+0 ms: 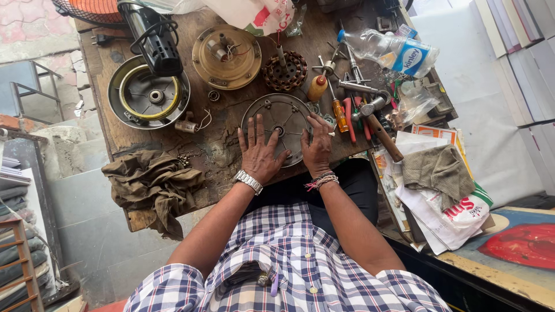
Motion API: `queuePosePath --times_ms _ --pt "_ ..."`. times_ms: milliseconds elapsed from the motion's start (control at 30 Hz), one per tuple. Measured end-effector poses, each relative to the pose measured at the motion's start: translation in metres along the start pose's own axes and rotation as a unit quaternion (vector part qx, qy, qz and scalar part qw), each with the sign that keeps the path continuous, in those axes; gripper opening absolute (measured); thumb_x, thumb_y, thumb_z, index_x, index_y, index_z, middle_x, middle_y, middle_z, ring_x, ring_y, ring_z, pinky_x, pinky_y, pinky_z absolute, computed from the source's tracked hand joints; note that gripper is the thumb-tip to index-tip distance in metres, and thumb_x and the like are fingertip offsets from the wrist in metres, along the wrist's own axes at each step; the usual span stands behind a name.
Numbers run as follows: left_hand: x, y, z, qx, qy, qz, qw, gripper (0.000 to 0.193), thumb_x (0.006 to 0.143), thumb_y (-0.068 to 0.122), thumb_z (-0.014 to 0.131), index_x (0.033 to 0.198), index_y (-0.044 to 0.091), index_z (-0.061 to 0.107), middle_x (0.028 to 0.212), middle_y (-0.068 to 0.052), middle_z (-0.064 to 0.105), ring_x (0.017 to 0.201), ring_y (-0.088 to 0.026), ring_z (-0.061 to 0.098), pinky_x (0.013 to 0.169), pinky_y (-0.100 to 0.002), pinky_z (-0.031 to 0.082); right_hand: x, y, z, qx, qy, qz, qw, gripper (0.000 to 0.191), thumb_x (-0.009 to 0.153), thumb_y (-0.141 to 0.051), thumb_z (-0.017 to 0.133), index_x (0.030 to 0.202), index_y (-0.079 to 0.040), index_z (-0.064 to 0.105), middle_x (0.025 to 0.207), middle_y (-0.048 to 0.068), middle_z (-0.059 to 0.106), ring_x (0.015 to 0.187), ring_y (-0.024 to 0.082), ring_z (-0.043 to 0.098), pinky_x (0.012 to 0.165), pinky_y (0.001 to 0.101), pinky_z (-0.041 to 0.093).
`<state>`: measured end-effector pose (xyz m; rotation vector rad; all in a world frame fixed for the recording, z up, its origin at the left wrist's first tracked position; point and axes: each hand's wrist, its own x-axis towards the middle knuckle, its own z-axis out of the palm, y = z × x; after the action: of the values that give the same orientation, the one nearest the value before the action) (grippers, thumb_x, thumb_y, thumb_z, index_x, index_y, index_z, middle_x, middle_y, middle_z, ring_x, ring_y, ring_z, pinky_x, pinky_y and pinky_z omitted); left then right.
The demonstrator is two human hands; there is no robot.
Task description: The person works at a cluttered workbench, using a hammer to tap a metal disc and a small motor component. They apply liquid from a bottle to the disc, then use a flat metal bar to scrape or adjust the motor. The person repeatedly handles the disc and motor, tapping and scraping them throughout the clip.
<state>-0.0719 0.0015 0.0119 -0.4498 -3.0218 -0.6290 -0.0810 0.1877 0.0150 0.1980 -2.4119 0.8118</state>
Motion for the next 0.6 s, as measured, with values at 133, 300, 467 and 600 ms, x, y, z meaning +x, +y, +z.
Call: queuePosePath --times_ms 133,300,467,600 --pt "-0.0008 -0.0008 -0.0011 -0.002 0.017 0.013 1.000 0.075 0.092 0.068 0.051 0.151 0.021 0.050 0.168 -0.024 -0.004 0.155 -0.041 -0.012 0.119 -0.064 -0.009 -0.0025 0.0013 0.0018 -0.003 -0.009 0.007 1.000 0.043 0.095 -0.002 0.069 0.136 -0.006 0.057 0.140 0.012 0.061 0.130 0.034 0.056 0.111 0.0469 0.045" --pt "-0.0030 0.0008 -0.0036 -0.004 0.007 0.001 1.000 0.074 0.094 0.068 0.052 0.151 0.021 0.051 0.170 -0.024 -0.001 0.157 -0.039 -0.010 0.122 -0.063 -0.009 -0.0040 0.0025 0.0024 0.004 -0.006 0.012 1.000 0.042 0.095 -0.003 0.069 0.135 -0.006 0.056 0.140 0.011 0.060 0.131 0.034 0.056 0.111 0.0461 0.046" --pt "-0.0018 0.0032 -0.0056 -0.023 0.027 0.014 0.999 0.074 0.092 0.067 0.053 0.150 0.021 0.051 0.168 -0.026 0.000 0.155 -0.041 -0.008 0.118 -0.064 -0.009 -0.0032 0.0034 0.0014 0.005 -0.004 0.009 1.000 0.044 0.094 -0.002 0.070 0.135 -0.006 0.057 0.140 0.011 0.061 0.131 0.034 0.056 0.111 0.0469 0.044" --pt "-0.0009 0.0051 -0.0058 -0.006 0.008 -0.002 1.000 0.074 0.092 0.068 0.053 0.150 0.022 0.051 0.169 -0.024 0.000 0.156 -0.040 -0.008 0.121 -0.063 -0.008 -0.0029 0.0051 0.0009 0.007 -0.001 0.009 1.000 0.044 0.093 -0.002 0.070 0.135 -0.006 0.057 0.140 0.011 0.061 0.131 0.034 0.056 0.113 0.0469 0.043"
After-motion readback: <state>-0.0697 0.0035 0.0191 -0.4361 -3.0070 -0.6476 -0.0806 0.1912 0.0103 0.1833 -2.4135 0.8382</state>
